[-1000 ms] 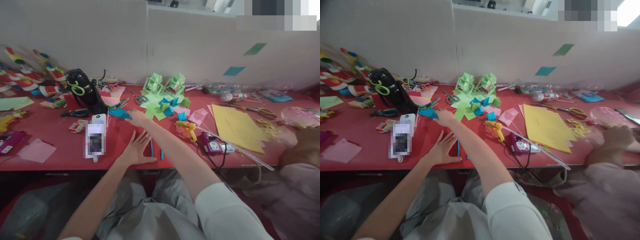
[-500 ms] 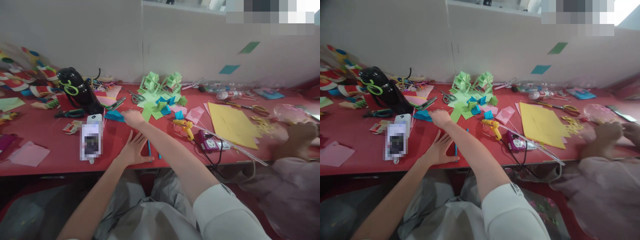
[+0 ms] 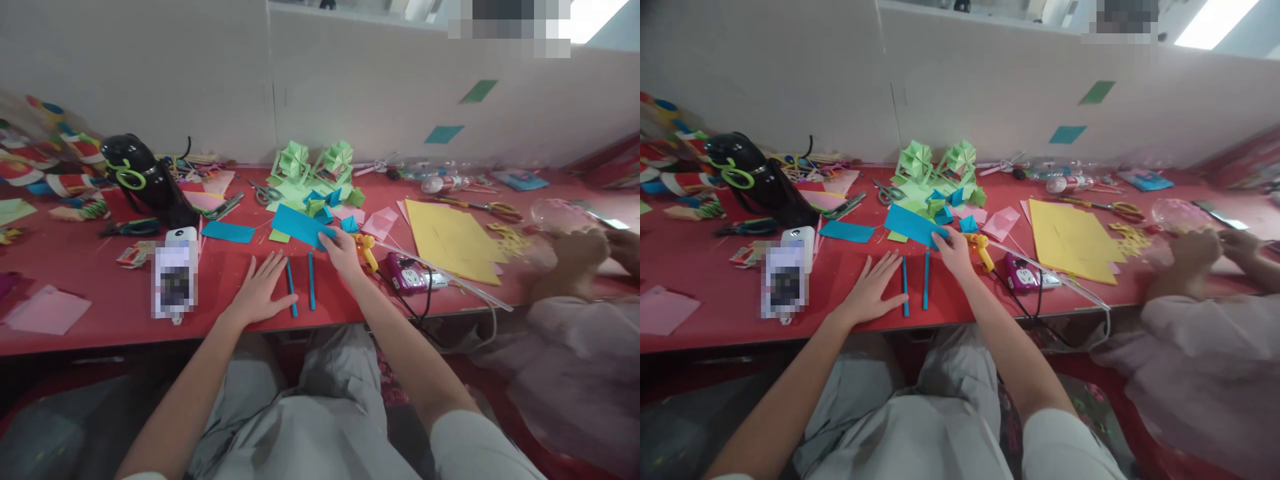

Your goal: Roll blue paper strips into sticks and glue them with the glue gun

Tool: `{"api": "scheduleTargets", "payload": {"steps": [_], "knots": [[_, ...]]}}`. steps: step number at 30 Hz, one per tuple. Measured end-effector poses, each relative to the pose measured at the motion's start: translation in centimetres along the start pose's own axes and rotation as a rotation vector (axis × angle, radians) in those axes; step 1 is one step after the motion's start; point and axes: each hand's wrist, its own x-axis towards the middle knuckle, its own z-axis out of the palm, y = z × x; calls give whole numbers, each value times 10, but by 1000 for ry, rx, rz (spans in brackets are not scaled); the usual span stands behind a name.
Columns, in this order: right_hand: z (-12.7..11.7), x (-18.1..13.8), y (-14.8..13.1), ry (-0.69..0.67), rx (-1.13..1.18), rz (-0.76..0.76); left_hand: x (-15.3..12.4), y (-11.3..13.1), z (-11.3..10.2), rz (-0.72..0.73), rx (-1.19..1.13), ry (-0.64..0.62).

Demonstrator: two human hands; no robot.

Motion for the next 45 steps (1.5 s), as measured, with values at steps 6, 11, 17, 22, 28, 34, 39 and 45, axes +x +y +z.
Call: {"api": "scheduleTargets", "payload": {"steps": [6, 11, 17, 22, 28, 34, 39, 45], "knots": [[-27, -29, 10, 26, 82, 151, 14, 0, -7, -172, -513, 372], [-22, -34, 5, -102, 103, 185, 54, 5, -23, -182, -807, 263], [-20, -37, 2, -110, 122, 194, 63, -3, -23, -205, -862, 288], [-20, -36, 8, -148, 178, 197, 49, -10, -18, -214, -942, 180], [-20, -34, 15, -157, 188, 176, 51, -8, -15, -188, -881, 200], [-17, -32, 10, -189, 7, 85, 53, -4, -12, -186, -819, 238], [-14, -31, 5, -213, -7, 37, 55, -5, -11, -210, -819, 276], [-12, -31, -1, -198, -33, 35, 56, -1, -12, -233, -779, 241]]}}
